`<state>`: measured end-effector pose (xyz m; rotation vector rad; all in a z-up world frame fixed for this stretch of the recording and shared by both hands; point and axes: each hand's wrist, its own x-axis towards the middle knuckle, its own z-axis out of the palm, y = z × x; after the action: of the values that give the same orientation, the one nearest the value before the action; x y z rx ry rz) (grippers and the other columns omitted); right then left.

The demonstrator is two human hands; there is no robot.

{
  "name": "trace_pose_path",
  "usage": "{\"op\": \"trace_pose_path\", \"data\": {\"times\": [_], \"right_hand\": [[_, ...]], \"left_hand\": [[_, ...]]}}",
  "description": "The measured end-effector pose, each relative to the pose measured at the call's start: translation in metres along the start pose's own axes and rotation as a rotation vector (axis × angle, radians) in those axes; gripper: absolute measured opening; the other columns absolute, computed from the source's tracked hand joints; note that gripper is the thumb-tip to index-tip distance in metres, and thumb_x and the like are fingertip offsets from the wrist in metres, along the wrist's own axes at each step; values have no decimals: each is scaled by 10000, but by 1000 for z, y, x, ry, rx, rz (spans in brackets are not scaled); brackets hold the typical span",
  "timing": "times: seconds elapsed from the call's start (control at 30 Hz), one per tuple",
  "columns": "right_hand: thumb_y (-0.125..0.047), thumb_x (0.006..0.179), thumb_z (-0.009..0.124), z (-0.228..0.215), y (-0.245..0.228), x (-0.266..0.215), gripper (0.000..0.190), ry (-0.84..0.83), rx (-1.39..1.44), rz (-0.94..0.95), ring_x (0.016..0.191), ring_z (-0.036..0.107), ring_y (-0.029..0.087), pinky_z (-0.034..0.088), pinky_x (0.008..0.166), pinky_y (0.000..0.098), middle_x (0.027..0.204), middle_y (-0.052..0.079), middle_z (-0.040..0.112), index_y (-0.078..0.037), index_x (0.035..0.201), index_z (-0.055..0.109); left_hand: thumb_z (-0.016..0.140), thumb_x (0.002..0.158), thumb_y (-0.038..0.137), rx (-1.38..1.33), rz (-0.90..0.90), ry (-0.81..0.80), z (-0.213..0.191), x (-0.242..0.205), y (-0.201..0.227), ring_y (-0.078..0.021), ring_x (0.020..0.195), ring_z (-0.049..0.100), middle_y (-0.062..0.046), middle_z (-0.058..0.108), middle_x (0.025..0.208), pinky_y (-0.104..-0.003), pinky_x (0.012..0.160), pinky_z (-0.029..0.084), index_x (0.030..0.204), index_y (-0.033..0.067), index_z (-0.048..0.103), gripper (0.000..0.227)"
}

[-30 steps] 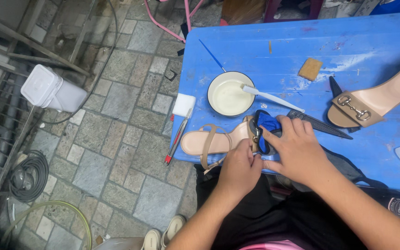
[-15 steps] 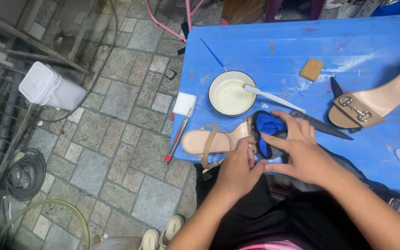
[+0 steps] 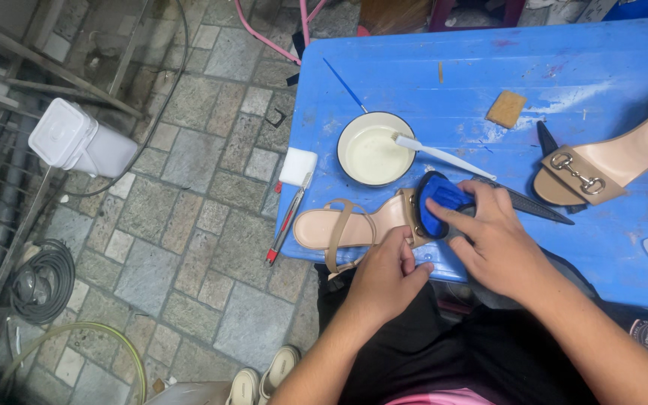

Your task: The person cleans a beige high-heeled sandal using a toothbrush and a blue cloth. They apply a white liquid from a bowl to the shoe's upper and sole, scrubbing with the brush and wiping with the cloth. The person handles the shoe one at a time, rotating it to access different areas.

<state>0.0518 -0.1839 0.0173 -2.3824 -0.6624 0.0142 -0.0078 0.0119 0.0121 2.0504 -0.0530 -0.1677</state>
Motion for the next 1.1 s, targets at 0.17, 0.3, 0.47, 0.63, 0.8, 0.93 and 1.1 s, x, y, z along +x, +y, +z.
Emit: {"op": "trace_pose_path", "data": {"times": [0.17,0.3,0.47,0.63,0.8,0.93,1.1], "right_hand": [[-30,792,615,-13,2,-5,299,68,116,-45,1229,536,346,434,1030,400,1322,159,590,-75,1067,722],[-73,959,588,-26,12,-20,176,260,384,105,1067,571,212,441,944,292,1316,128,572,-2,1109,646],[-67,1061,613,-41,43,-57,115,429,557,164,1075,542,127,425,1024,259,1185,61,607,31,1119,622],[-94,1019,636,-50,39,-78,211,316,791,418,941,601,89,467,846,243,1006,-12,673,20,1195,660],[-149,888,683,-47,-2,-58,372,131,460,246,963,640,149,503,840,279,1078,53,677,-3,1228,641],[-212,750,778,-25,-36,-37,660,-169,-13,152,944,627,281,515,767,370,1222,85,555,-218,1394,634],[-162,706,741,-13,-31,-32,647,-169,-62,63,976,632,312,517,794,392,1024,92,562,-261,1342,679]], "left_hand": [[780,829,165,-54,-77,-43,-4,-4,8,-196,657,650,-57,632,730,-313,625,521,1324,-31,533,587],[756,852,182,-120,-19,-21,-18,-22,26,-154,723,698,-29,690,800,-264,657,544,1409,-37,436,679],[723,939,139,99,37,139,-66,-60,48,-250,658,699,-89,670,712,-352,602,521,872,15,640,164],[615,969,61,173,259,327,-91,-68,57,-282,707,665,-103,656,771,-380,658,516,848,37,636,125],[609,953,81,349,493,466,-75,-49,59,-370,1153,628,-176,651,1148,-443,1015,482,1116,17,647,179],[603,983,158,370,334,600,-90,-23,27,-387,1303,567,-189,644,1300,-454,1121,420,1211,31,651,266],[505,1032,269,-185,161,378,-108,-10,-14,-323,1270,630,-144,683,1301,-431,1104,456,1297,31,614,373]]}}
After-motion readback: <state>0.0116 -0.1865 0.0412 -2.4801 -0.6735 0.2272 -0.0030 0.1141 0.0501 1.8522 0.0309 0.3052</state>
